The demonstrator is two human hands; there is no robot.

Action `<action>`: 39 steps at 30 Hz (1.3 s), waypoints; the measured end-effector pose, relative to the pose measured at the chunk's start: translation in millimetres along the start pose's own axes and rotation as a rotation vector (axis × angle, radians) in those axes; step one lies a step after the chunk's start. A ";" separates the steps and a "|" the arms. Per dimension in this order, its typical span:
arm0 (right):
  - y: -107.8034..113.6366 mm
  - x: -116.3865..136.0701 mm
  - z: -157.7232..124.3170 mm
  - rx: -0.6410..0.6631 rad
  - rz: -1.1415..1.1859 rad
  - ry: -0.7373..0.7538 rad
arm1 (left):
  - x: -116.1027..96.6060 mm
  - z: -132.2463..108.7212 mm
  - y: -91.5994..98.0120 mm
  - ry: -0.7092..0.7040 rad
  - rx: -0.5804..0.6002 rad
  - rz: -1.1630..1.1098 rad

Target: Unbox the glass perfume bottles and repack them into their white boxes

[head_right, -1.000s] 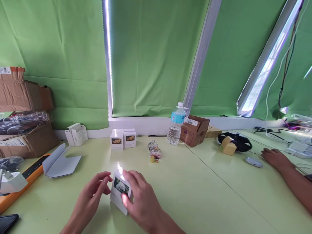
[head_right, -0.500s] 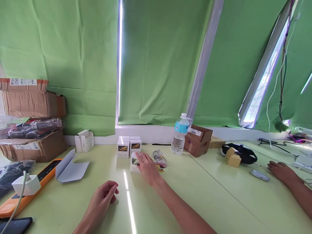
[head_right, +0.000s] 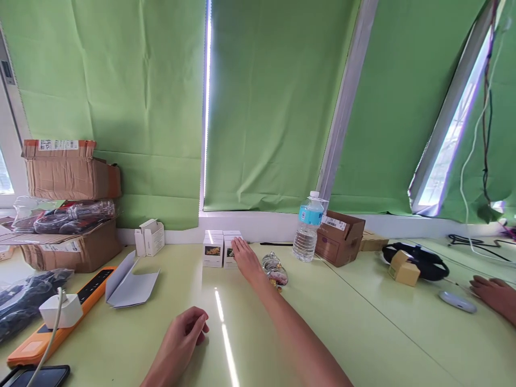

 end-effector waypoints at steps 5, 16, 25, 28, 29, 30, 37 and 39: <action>11.5 18.7 -2.0 -0.043 0.001 -0.022 | 0.4 3.3 -0.2 0.025 -0.028 -0.114; 15.6 165.3 62.4 0.206 0.238 0.316 | -1.6 19.6 18.1 0.046 -0.280 -0.343; -11.7 229.3 157.4 0.306 0.347 0.215 | -1.5 21.5 19.3 0.086 -0.261 -0.379; -20.4 243.6 185.1 0.315 0.424 0.128 | -7.2 21.3 19.1 0.068 -0.219 -0.454; -23.6 247.5 193.2 0.315 0.451 0.098 | -9.5 20.9 19.7 0.063 -0.210 -0.472; -26.9 250.9 200.5 0.314 0.476 0.068 | -11.7 20.4 20.8 0.059 -0.207 -0.488; -44.2 258.5 216.1 0.323 0.563 -0.052 | -19.2 17.0 28.3 0.049 -0.213 -0.520; -45.1 255.8 211.0 0.323 0.560 -0.054 | -16.5 18.7 26.3 0.078 -0.196 -0.512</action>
Point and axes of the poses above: each hand's wrist, its own z-axis towards the middle knuckle, its own y-axis out of the back of the hand, x = y × z, the point moved 4 cm from there along z, towards the middle knuckle, and after that the axes turned 4 degrees about -x, right-handed, at the moved point
